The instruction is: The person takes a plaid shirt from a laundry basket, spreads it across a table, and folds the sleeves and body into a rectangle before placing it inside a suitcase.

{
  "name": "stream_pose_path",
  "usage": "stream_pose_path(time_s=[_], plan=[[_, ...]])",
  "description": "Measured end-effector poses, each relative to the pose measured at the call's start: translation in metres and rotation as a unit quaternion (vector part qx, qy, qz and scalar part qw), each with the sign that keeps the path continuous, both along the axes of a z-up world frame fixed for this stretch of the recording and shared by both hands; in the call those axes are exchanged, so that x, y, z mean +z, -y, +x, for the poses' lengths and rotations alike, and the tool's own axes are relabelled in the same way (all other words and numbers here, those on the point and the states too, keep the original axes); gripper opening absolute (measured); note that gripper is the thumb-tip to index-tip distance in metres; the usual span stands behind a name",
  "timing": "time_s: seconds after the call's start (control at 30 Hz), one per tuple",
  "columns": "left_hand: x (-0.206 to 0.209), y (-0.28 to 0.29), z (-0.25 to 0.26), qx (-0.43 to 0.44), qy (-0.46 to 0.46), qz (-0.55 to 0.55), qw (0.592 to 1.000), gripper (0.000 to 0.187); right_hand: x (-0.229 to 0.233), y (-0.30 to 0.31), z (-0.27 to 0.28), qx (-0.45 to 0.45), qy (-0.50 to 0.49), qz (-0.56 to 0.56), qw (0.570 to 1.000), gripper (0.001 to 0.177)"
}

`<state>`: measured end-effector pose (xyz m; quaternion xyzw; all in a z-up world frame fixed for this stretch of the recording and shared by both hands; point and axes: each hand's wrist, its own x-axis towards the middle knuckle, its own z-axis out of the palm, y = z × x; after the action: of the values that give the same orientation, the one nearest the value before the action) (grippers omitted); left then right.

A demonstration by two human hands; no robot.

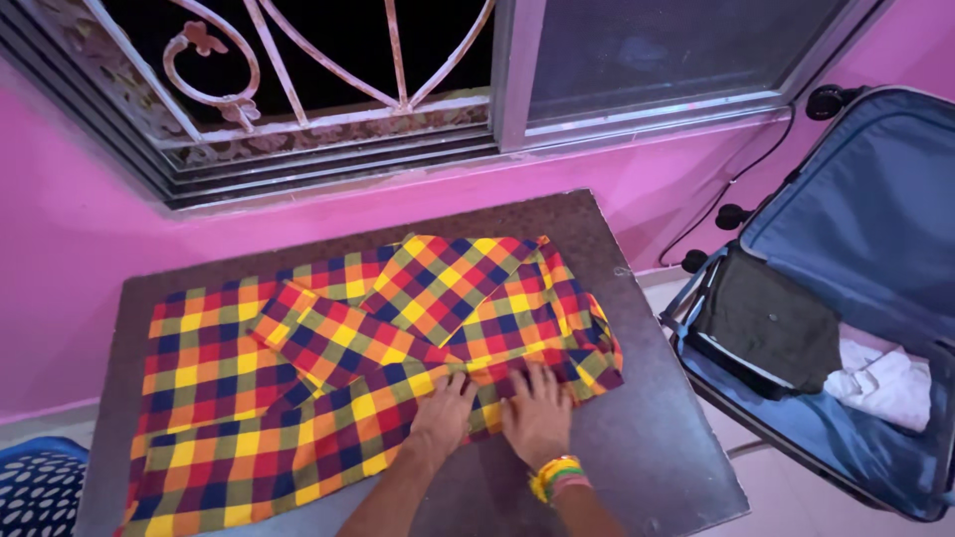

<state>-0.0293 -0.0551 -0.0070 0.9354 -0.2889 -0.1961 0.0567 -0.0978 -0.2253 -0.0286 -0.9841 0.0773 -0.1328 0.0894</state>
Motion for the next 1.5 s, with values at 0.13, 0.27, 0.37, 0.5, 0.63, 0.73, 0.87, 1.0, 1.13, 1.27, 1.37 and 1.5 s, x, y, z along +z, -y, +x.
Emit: stream_pose_path(time_s=[0.13,0.27,0.37,0.5,0.63,0.73,0.87,1.0,1.13,1.27,1.37,1.5], plan=[[0.011,0.004,-0.007,0.059,-0.008,0.004,0.998,0.079,-0.013,0.052,-0.013,0.015,0.026,0.018,0.999,0.066],[0.006,0.004,-0.019,0.085,-0.037,0.034,0.995,0.078,-0.008,0.059,-0.009,-0.026,-0.043,0.014,0.999,0.071],[-0.002,0.001,-0.024,0.106,-0.046,0.022,0.993,0.083,0.018,0.049,0.012,-0.095,-0.194,0.022,0.976,0.075],[-0.011,0.003,-0.036,0.126,-0.074,0.055,0.988,0.092,0.001,0.009,0.034,-0.02,-0.217,0.091,0.972,0.076],[-0.01,-0.01,-0.053,0.119,-0.08,0.077,0.987,0.091,-0.071,-0.022,0.045,0.178,-0.166,0.228,0.943,0.071],[-0.001,-0.033,-0.066,0.138,-0.055,0.029,0.988,0.095,-0.096,-0.02,0.046,0.171,-0.261,0.157,0.937,0.068],[0.009,-0.078,-0.079,0.195,-0.07,0.038,0.978,0.082,-0.07,-0.017,0.051,0.167,-0.313,0.13,0.926,0.081],[0.012,-0.115,-0.081,0.243,-0.062,0.072,0.965,0.076,-0.017,-0.032,0.041,0.116,-0.441,0.089,0.886,0.087],[0.014,-0.14,-0.071,0.233,0.012,0.034,0.972,0.08,0.006,-0.044,0.035,0.102,-0.439,0.065,0.89,0.09],[0.016,-0.164,-0.046,0.228,0.048,0.005,0.972,0.082,0.005,-0.057,0.042,0.095,-0.421,-0.003,0.902,0.069],[0.014,-0.185,-0.02,0.216,0.057,0.011,0.975,0.086,-0.001,-0.09,0.061,0.097,-0.353,-0.019,0.93,0.059],[-0.003,-0.232,0.005,0.17,0.089,0.026,0.981,0.062,-0.002,-0.138,0.079,0.163,-0.247,0.081,0.952,0.069]])
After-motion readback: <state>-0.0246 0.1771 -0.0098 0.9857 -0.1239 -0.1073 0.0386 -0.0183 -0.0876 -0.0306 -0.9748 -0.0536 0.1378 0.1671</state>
